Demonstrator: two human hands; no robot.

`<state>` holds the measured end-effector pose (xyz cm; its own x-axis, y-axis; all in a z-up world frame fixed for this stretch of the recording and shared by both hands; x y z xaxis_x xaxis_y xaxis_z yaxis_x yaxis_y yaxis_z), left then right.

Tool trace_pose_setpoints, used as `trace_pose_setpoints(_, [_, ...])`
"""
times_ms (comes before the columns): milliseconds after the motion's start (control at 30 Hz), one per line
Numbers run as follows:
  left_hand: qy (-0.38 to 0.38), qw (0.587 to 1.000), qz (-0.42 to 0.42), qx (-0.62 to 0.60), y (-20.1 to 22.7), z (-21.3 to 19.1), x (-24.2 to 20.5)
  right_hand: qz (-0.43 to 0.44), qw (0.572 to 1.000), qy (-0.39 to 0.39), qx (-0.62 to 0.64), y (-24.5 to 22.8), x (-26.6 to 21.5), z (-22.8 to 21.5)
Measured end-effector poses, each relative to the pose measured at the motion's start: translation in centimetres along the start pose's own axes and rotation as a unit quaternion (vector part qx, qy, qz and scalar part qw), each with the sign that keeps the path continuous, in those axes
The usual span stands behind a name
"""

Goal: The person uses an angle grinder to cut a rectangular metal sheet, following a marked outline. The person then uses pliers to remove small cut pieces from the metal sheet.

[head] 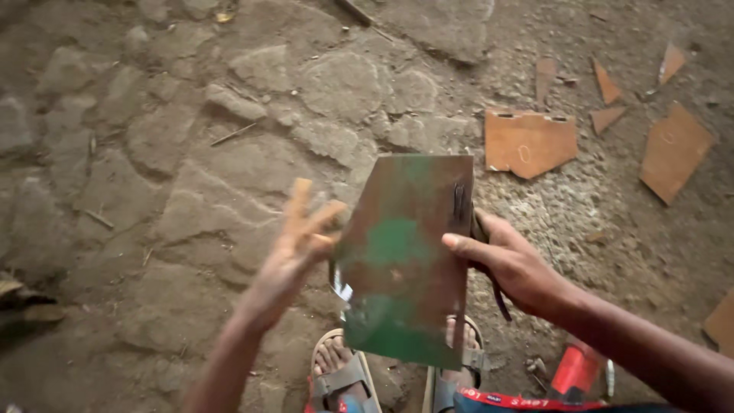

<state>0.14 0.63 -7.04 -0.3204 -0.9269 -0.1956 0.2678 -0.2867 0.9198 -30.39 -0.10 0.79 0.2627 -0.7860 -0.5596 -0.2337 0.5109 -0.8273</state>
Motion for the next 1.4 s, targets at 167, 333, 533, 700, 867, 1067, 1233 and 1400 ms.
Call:
trace_pose_setpoints(167, [-0.008,0.98,-0.095,-0.175,-5.0,3.9,1.4,0.013,0.996,-0.09,0.01,0.2,0.1,-0.1])
trace_pose_setpoints(333, [0.071,0.988,-0.026,-0.133,-5.9,3.6,-0.2,0.08,0.985,-0.133,0.07,2.0,0.2,-1.8])
trace_pose_setpoints(533, [0.15,0.977,0.111,0.104,-1.7,2.9,-3.4,0.049,0.994,-0.068,-0.071,2.1,-0.5,-4.3])
trace_pose_setpoints(700, [0.23,0.963,0.057,0.126,-0.1,2.7,-3.6,0.043,0.982,-0.039,-0.181,1.8,-0.8,-3.8])
trace_pose_setpoints(867, [0.231,0.95,0.139,0.156,-0.2,2.5,-4.4,-0.015,0.961,-0.087,-0.261,1.7,-1.5,-3.6])
trace_pose_setpoints(1067, [0.253,0.916,0.234,0.205,-0.7,3.5,-4.3,0.145,0.966,-0.191,-0.094,3.1,-1.8,-3.4])
trace_pose_setpoints(1233, [0.262,0.896,0.295,0.205,-1.4,5.2,-4.7,0.239,0.96,-0.147,-0.003,3.2,-3.0,-2.5])
trace_pose_setpoints(1400, [0.288,0.889,0.308,0.179,-2.2,6.1,-5.0,0.219,0.955,-0.192,0.045,1.2,-3.5,-0.7])
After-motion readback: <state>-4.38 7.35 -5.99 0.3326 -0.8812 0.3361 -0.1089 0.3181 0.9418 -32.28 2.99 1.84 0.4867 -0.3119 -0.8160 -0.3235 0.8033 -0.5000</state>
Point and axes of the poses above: each hand's wrist, its own x-axis towards the middle knuckle, its own z-axis out of the palm, y = z × x, the point moved 1 cm from there along x, towards the middle knuckle, and after that the axes turned 2 degrees about -x, right-handed, at the moved point
